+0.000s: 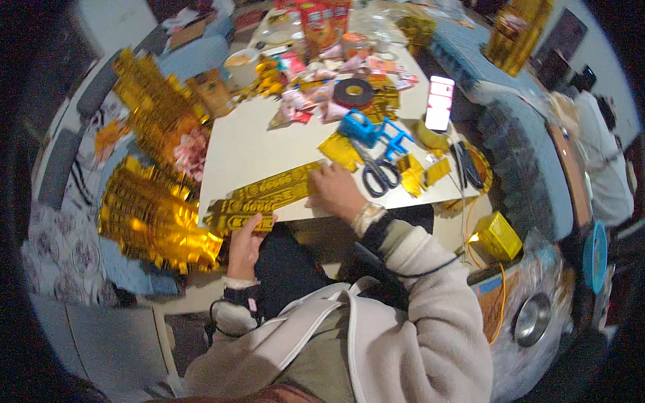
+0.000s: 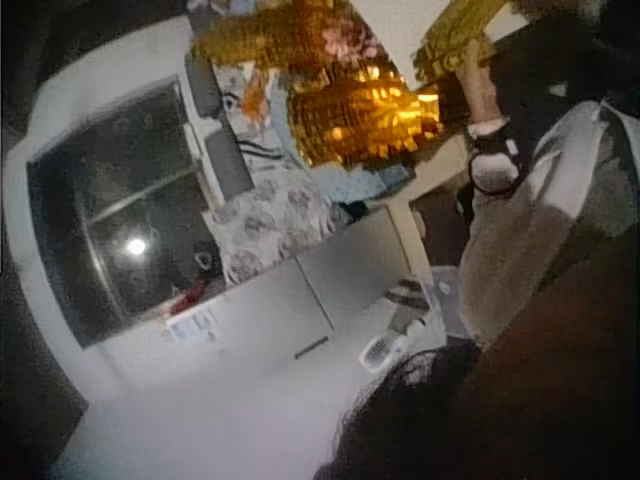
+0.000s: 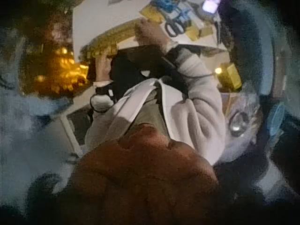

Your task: The person cuts a sheet of gold-colored paper with scissors, folds it into a rectangular bar shape, and secures the edges with a tape dispenser. The finished paper bar is placed on the table among other similar items.

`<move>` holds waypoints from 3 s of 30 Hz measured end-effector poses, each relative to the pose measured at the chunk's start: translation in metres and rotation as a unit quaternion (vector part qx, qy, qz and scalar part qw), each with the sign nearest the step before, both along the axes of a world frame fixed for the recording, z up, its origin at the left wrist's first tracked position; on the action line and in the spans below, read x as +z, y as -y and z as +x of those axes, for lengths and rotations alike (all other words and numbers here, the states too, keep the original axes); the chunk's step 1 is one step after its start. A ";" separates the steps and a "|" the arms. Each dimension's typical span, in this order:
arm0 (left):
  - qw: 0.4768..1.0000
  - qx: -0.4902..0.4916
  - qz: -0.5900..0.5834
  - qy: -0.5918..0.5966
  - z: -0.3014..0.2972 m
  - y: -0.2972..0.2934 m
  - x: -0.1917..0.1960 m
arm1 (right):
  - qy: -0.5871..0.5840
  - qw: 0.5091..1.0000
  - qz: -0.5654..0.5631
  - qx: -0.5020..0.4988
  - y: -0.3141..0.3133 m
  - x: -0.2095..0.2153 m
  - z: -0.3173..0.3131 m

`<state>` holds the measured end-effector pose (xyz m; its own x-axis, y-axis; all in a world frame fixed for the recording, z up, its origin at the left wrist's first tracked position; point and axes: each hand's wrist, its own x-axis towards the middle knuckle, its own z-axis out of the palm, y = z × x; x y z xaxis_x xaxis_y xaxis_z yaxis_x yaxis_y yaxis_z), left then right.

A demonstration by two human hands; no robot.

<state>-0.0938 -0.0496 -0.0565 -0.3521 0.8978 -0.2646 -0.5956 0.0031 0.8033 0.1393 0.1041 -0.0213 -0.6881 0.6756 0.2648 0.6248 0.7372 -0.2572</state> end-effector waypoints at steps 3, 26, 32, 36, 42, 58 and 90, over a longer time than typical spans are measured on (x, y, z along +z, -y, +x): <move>0.999 0.037 -0.011 0.008 -0.009 -0.010 -0.005 | 0.000 0.999 0.022 -0.036 -0.002 -0.015 -0.019; 0.975 -0.138 -0.011 -0.172 0.026 -0.052 0.045 | -0.333 0.903 -0.262 -0.070 0.027 0.017 -0.009; 0.975 -0.094 0.013 -0.199 0.030 -0.060 0.034 | -0.379 0.856 -0.336 -0.108 0.020 0.008 -0.006; 0.963 -0.039 -0.063 -0.259 0.016 -0.071 0.032 | -0.456 0.835 -0.297 -0.079 0.017 0.013 -0.002; 0.735 0.133 -0.146 -0.649 0.006 -0.056 0.054 | -0.494 0.787 -0.366 -0.055 0.032 0.022 0.010; 0.924 -0.298 0.176 0.162 0.050 0.003 0.062 | -0.287 0.947 -0.140 0.041 0.099 0.089 0.027; 0.887 -0.452 0.012 -0.099 0.089 0.014 0.036 | -0.105 0.840 -0.507 0.163 0.050 0.060 0.054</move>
